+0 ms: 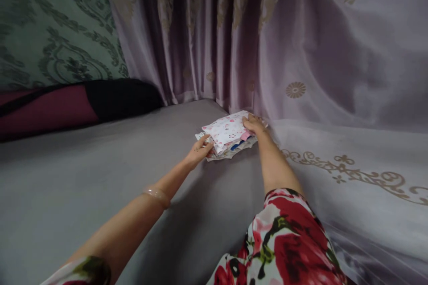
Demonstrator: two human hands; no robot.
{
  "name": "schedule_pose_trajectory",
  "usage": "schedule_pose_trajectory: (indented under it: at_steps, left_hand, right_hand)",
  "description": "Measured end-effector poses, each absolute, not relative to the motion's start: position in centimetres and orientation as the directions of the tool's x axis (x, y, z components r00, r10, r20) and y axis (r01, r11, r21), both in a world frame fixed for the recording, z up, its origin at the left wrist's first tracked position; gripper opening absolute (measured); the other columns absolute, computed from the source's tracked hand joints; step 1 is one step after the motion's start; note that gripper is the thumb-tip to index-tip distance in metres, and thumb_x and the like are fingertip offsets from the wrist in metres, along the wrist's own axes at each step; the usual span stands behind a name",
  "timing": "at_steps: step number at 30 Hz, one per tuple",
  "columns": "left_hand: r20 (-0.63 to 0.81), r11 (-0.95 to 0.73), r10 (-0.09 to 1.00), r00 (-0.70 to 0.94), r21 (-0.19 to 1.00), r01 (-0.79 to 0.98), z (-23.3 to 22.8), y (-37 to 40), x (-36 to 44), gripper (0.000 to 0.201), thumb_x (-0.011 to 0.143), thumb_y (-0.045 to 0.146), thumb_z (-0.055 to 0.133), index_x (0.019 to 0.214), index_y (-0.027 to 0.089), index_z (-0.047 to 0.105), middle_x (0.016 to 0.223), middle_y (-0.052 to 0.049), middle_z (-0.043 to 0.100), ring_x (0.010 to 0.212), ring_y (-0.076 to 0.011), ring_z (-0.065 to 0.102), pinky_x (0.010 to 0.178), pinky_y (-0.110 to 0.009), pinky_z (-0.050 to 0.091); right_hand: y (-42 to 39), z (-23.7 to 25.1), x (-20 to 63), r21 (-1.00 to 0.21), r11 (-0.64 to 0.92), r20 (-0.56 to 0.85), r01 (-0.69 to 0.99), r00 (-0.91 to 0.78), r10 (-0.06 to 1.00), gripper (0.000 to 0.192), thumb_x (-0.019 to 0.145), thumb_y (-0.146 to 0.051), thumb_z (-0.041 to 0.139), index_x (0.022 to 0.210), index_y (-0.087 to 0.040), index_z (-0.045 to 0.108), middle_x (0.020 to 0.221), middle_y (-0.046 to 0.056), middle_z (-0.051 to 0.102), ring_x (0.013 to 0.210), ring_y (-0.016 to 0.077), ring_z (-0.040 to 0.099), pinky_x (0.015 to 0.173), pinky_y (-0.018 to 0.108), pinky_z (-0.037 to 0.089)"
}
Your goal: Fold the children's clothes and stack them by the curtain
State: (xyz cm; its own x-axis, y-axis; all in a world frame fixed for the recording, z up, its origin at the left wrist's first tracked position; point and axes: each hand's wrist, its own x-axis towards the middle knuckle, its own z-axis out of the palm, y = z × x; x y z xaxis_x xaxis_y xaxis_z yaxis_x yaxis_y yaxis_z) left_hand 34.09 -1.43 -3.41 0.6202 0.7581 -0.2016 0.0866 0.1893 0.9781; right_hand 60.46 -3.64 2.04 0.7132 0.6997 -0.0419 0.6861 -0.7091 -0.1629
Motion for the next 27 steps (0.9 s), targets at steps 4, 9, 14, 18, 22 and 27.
schedule_pose_trajectory:
  at_steps: [4, 9, 14, 18, 22, 27]
  left_hand:
    - [-0.208, 0.158, 0.782, 0.588, 0.978, 0.136, -3.9, -0.7, 31.1, 0.050, 0.091, 0.023, 0.058, 0.137, 0.015, 0.043, 0.098, -0.006, 0.059, 0.062, -0.0071, 0.058, 0.055, -0.018, 0.047]
    - [-0.235, 0.107, 0.792, 0.563, 0.962, 0.251, -5.2, 0.7, 25.9, 0.051, 0.087, 0.027, 0.061, 0.134, 0.015, 0.045, 0.098, -0.007, 0.061, 0.063, -0.0086, 0.059, 0.058, -0.020, 0.047]
    - [-0.220, 0.014, 0.813, 0.539, 0.933, 0.359, -6.1, 2.2, 18.6, 0.050, 0.085, 0.035, 0.059, 0.130, 0.017, 0.048, 0.105, -0.010, 0.062, 0.070, -0.0125, 0.063, 0.062, -0.024, 0.050]
    - [-0.111, -0.190, 0.866, 0.488, 0.829, 0.526, -7.0, 3.8, 10.9, 0.047, 0.084, 0.039, 0.049, 0.124, 0.014, 0.054, 0.098, -0.010, 0.065, 0.077, -0.0187, 0.064, 0.069, -0.031, 0.051]
    - [0.062, -0.358, 0.921, 0.385, 0.531, 0.768, -8.2, 5.2, 3.4, 0.041, 0.084, 0.038, 0.042, 0.113, 0.018, 0.063, 0.099, -0.012, 0.067, 0.088, -0.0240, 0.062, 0.085, -0.037, 0.048]
    - [0.099, -0.254, 0.966, 0.238, 0.191, 0.948, -8.5, 4.9, -1.8, 0.050, 0.088, 0.047, 0.038, 0.122, 0.017, 0.060, 0.129, -0.019, 0.056, 0.114, -0.0343, 0.053, 0.097, -0.046, 0.040]
  right_hand:
    - [-3.6, 1.9, 56.5, -0.172, -0.604, 0.029, 0.778, 0.617, 0.787, 0.064, 0.098, -0.053, 0.014, 0.152, -0.023, 0.029, 0.160, 0.010, 0.022, 0.146, 0.0331, 0.017, 0.116, 0.058, 0.013]
    - [-3.2, 0.5, 51.6, -0.100, -0.502, 0.006, 0.859, 0.505, 0.863, 0.066, 0.096, -0.059, 0.016, 0.151, -0.025, 0.032, 0.161, 0.010, 0.020, 0.146, 0.0368, 0.012, 0.114, 0.063, 0.011]
    - [-2.7, -0.1, 50.8, -0.031, -0.553, 0.026, 0.832, 0.554, 0.832, 0.063, 0.096, -0.058, 0.020, 0.149, -0.027, 0.036, 0.159, 0.010, 0.023, 0.145, 0.0366, 0.016, 0.112, 0.065, 0.015]
    - [-2.8, 0.4, 50.5, -0.037, -0.549, 0.021, 0.835, 0.550, 0.835, 0.062, 0.096, -0.055, 0.022, 0.148, -0.024, 0.037, 0.159, 0.011, 0.024, 0.145, 0.0371, 0.016, 0.112, 0.065, 0.015]
    - [-2.6, 0.6, 48.3, 0.003, -0.428, 0.056, 0.904, 0.427, 0.902, 0.057, 0.099, -0.045, 0.021, 0.148, -0.021, 0.037, 0.159, 0.013, 0.023, 0.147, 0.0316, 0.015, 0.114, 0.062, 0.013]
    - [-2.5, -0.1, 46.0, 0.081, -0.288, 0.000, 0.954, 0.288, 0.957, 0.056, 0.100, -0.042, 0.019, 0.150, -0.021, 0.033, 0.159, 0.012, 0.024, 0.147, 0.0286, 0.017, 0.115, 0.057, 0.015]
